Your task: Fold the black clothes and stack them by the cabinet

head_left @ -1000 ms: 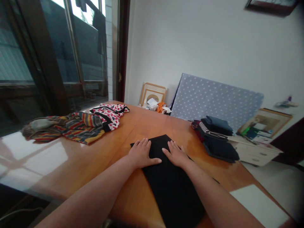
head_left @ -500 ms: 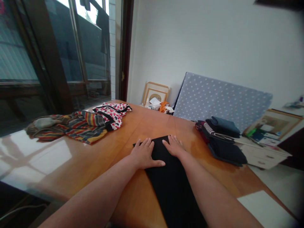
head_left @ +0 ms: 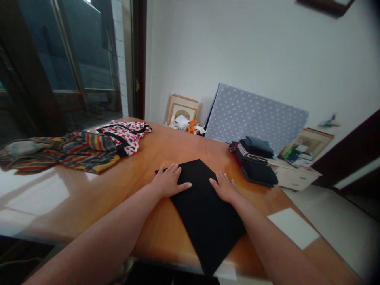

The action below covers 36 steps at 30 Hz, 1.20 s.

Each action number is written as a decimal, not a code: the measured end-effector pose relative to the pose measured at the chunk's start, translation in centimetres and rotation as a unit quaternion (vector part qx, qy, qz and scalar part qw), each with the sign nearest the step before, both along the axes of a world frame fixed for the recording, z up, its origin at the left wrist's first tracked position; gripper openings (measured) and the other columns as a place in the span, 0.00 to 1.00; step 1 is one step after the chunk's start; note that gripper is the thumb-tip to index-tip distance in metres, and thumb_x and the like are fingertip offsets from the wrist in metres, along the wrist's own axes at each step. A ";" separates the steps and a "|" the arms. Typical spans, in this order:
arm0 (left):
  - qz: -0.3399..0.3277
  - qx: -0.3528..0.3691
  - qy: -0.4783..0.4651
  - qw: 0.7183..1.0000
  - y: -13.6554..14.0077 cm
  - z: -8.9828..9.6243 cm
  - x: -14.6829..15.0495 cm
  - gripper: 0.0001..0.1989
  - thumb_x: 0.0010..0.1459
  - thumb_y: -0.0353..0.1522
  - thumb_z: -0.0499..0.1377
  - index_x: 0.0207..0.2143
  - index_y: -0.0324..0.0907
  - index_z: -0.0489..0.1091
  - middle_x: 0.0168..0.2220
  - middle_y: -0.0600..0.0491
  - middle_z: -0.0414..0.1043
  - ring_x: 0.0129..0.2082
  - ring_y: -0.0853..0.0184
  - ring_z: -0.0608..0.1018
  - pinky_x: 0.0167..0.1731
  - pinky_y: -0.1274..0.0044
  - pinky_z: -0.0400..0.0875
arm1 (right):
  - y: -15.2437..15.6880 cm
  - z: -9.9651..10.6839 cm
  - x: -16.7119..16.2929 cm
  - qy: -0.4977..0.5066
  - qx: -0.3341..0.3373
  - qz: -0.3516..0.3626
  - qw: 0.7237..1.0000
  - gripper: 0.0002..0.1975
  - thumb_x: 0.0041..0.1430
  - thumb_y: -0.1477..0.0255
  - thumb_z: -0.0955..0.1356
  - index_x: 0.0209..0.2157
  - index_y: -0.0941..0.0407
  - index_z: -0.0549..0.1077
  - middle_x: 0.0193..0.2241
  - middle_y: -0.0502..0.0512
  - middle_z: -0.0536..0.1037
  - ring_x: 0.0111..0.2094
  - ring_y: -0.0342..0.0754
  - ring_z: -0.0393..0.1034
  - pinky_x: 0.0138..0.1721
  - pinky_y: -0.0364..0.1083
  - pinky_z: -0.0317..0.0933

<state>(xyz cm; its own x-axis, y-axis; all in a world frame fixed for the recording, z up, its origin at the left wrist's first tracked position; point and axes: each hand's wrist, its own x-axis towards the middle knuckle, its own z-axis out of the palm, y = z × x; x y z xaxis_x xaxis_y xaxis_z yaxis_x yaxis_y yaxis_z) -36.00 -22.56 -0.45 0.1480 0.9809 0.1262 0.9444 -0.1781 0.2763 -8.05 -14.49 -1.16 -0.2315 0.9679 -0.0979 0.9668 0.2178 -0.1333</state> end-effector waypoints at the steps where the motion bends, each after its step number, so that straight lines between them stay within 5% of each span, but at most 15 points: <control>1: 0.000 -0.001 0.003 1.000 0.0 -0.1 0.0 0.47 0.54 0.65 0.44 0.65 0.43 0.59 0.69 0.41 0.51 0.70 0.49 0.50 0.65 0.56 0.39 | -0.4 -0.1 0.6 -0.010 -0.002 -0.013 1.000 0.43 0.64 0.44 0.46 0.70 0.58 0.46 0.71 0.60 0.44 0.71 0.55 0.34 0.67 0.60 0.32; 9: -0.001 0.002 0.020 1.000 0.0 0.1 0.2 0.48 0.54 0.65 0.43 0.64 0.42 0.59 0.68 0.40 0.52 0.69 0.48 0.50 0.64 0.55 0.41 | -3.3 0.4 3.7 -0.010 0.001 -0.023 1.000 0.44 0.64 0.43 0.45 0.70 0.58 0.45 0.71 0.58 0.43 0.71 0.55 0.33 0.67 0.59 0.32; 15: -0.006 0.026 0.033 0.999 0.0 0.2 0.3 0.47 0.56 0.64 0.42 0.64 0.40 0.59 0.68 0.40 0.54 0.69 0.49 0.52 0.64 0.54 0.37 | -5.7 2.5 4.9 0.034 0.031 -0.071 0.996 0.43 0.66 0.46 0.44 0.70 0.61 0.47 0.70 0.62 0.46 0.70 0.56 0.37 0.67 0.57 0.36; 19: -0.047 0.066 0.029 0.996 -0.3 0.5 0.4 0.41 0.63 0.58 0.37 0.65 0.40 0.58 0.68 0.43 0.54 0.69 0.56 0.53 0.66 0.60 0.36 | -9.7 3.6 3.2 0.049 0.057 0.004 0.997 0.43 0.65 0.45 0.45 0.70 0.60 0.47 0.70 0.60 0.46 0.71 0.55 0.37 0.67 0.54 0.35; 23: -0.079 0.024 0.037 0.996 -0.4 0.2 0.4 0.43 0.61 0.60 0.39 0.65 0.38 0.59 0.67 0.42 0.56 0.69 0.54 0.54 0.65 0.61 0.42 | -14.0 3.0 1.2 0.031 0.039 0.091 0.995 0.43 0.65 0.45 0.47 0.70 0.60 0.44 0.71 0.59 0.42 0.71 0.53 0.33 0.68 0.54 0.32; 29: -0.082 0.024 0.041 0.996 -0.2 0.0 0.4 0.46 0.59 0.62 0.40 0.64 0.38 0.60 0.67 0.39 0.56 0.68 0.51 0.55 0.64 0.60 0.46 | -16.5 3.0 0.2 0.015 0.015 0.098 0.995 0.42 0.66 0.46 0.48 0.70 0.61 0.46 0.70 0.62 0.44 0.71 0.56 0.34 0.68 0.60 0.33; 36: -0.083 0.025 0.046 0.995 -0.1 -0.2 0.2 0.47 0.59 0.62 0.39 0.65 0.37 0.60 0.67 0.39 0.54 0.68 0.52 0.54 0.64 0.60 0.45 | -21.9 3.2 -3.1 0.060 0.030 0.208 0.976 0.41 0.67 0.47 0.51 0.70 0.59 0.46 0.70 0.61 0.42 0.71 0.56 0.32 0.69 0.60 0.31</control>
